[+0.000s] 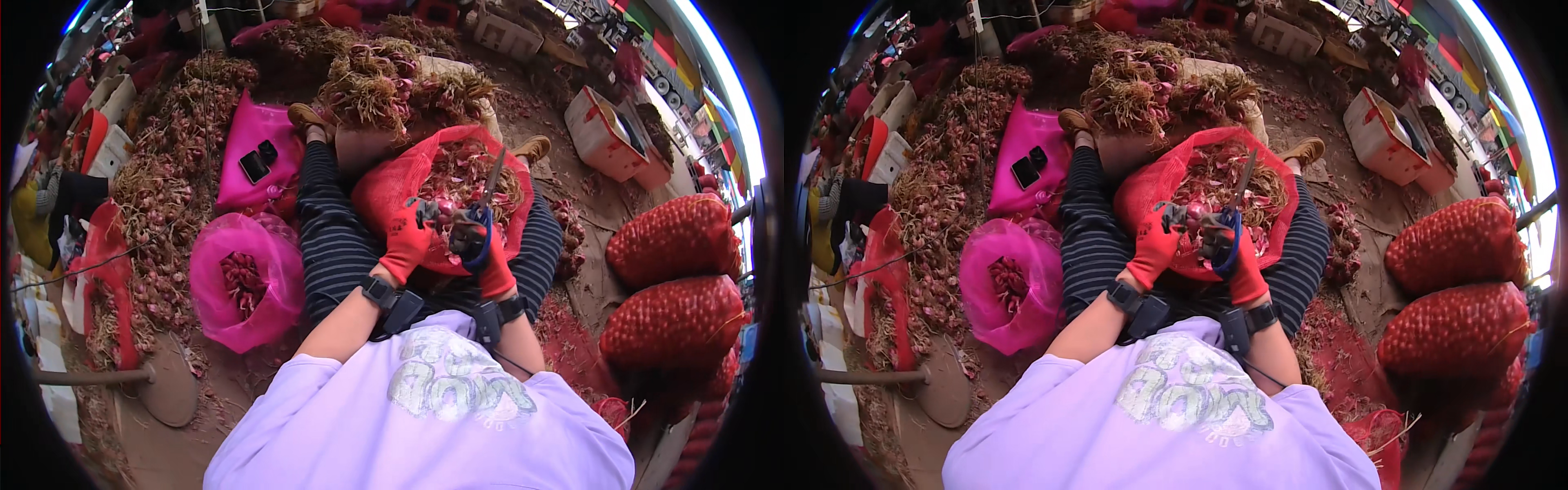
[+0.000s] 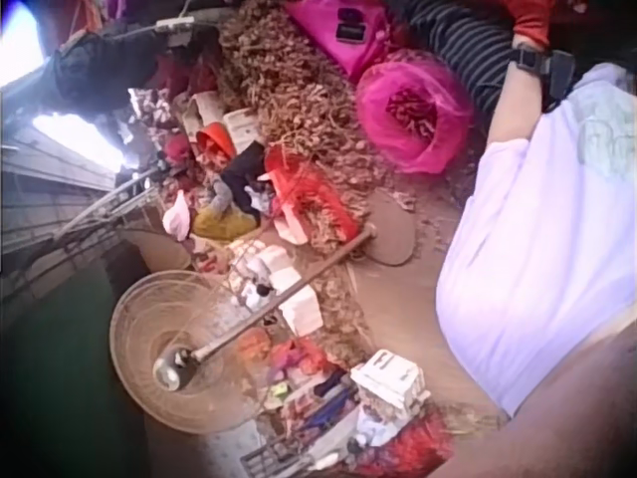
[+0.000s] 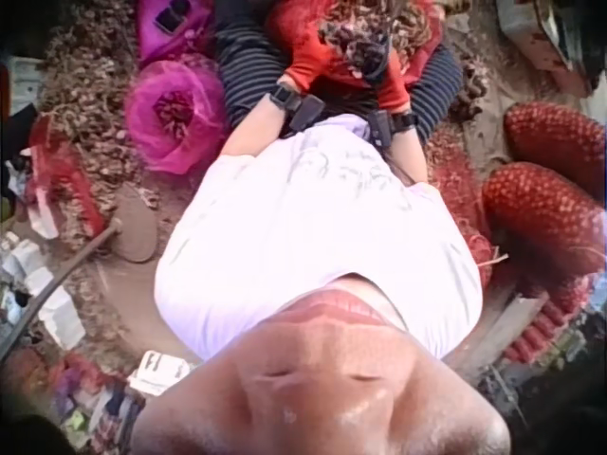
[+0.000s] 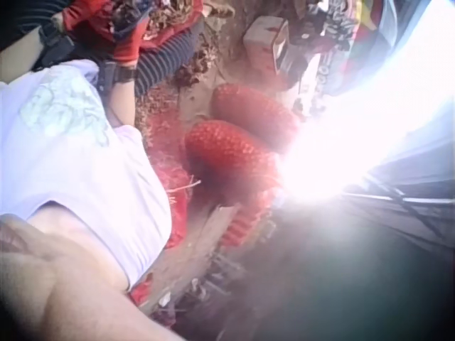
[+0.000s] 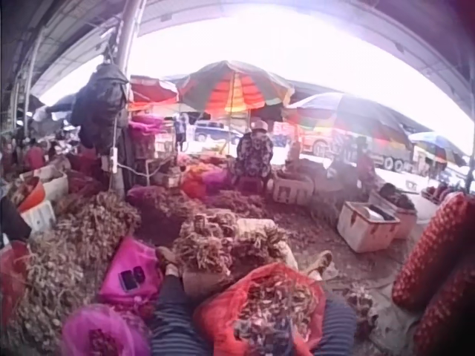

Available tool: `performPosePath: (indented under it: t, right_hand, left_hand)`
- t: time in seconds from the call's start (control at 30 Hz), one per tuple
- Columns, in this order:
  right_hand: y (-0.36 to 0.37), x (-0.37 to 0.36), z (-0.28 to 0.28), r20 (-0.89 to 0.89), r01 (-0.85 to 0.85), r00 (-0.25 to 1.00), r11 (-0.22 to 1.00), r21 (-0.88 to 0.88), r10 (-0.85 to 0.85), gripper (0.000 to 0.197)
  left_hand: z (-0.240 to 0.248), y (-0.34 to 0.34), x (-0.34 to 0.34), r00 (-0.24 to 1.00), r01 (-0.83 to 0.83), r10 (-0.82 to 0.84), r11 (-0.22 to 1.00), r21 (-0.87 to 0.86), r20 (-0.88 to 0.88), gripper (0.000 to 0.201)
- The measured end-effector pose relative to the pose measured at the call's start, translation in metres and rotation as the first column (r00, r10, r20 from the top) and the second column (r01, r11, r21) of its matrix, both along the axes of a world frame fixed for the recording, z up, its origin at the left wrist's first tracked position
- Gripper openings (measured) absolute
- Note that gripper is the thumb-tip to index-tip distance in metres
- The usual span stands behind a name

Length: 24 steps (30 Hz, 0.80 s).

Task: The recorder is sitting on the ground, trimming the roots and tops off shallots or small onions using scissors and placing the processed onions into a red mesh bag.

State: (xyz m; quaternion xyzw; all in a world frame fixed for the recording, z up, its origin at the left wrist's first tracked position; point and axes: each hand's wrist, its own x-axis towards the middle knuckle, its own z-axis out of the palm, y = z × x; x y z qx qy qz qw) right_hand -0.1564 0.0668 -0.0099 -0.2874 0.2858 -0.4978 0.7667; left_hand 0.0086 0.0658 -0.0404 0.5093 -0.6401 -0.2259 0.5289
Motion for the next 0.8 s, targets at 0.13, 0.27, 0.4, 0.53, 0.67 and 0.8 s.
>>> performPosePath:
  t: [0.13,0.27,0.4,0.53,0.67,0.8]
  right_hand:
    - [-0.004,-0.003,-0.004,-0.174,-0.118,0.981,0.973,-0.198,0.084,0.029]
    - [0.000,0.012,0.006,-0.393,-0.080,0.914,0.906,-0.416,-0.099,0.021]
    - [-0.001,0.003,-0.005,-0.373,-0.094,0.925,0.907,-0.409,-0.072,0.022]
    - [-0.011,-0.010,-0.028,-0.171,0.072,0.981,0.986,-0.147,-0.097,0.023]
    - [-0.024,-0.025,-0.023,-0.396,0.183,0.890,0.973,-0.142,-0.225,0.024]
    - [-0.023,-0.026,-0.022,-0.543,0.094,0.795,0.939,-0.332,-0.271,0.027]
  left_hand:
    - [-0.009,0.003,0.008,0.808,0.274,-0.107,0.938,0.210,-0.579,0.019]
    - [0.006,0.001,0.010,0.436,0.693,-0.221,0.701,0.169,-0.872,0.019]
    - [-0.021,-0.006,-0.001,0.362,0.683,-0.261,0.728,0.064,-0.895,0.025]
    - [-0.005,-0.010,0.019,-0.440,0.788,0.147,0.535,-0.303,-0.886,0.036]
    - [0.005,-0.013,0.022,-0.606,0.741,0.191,0.488,-0.461,-0.772,0.040]
    - [0.018,-0.010,0.036,-0.438,0.766,0.045,0.541,-0.346,-0.898,0.035]
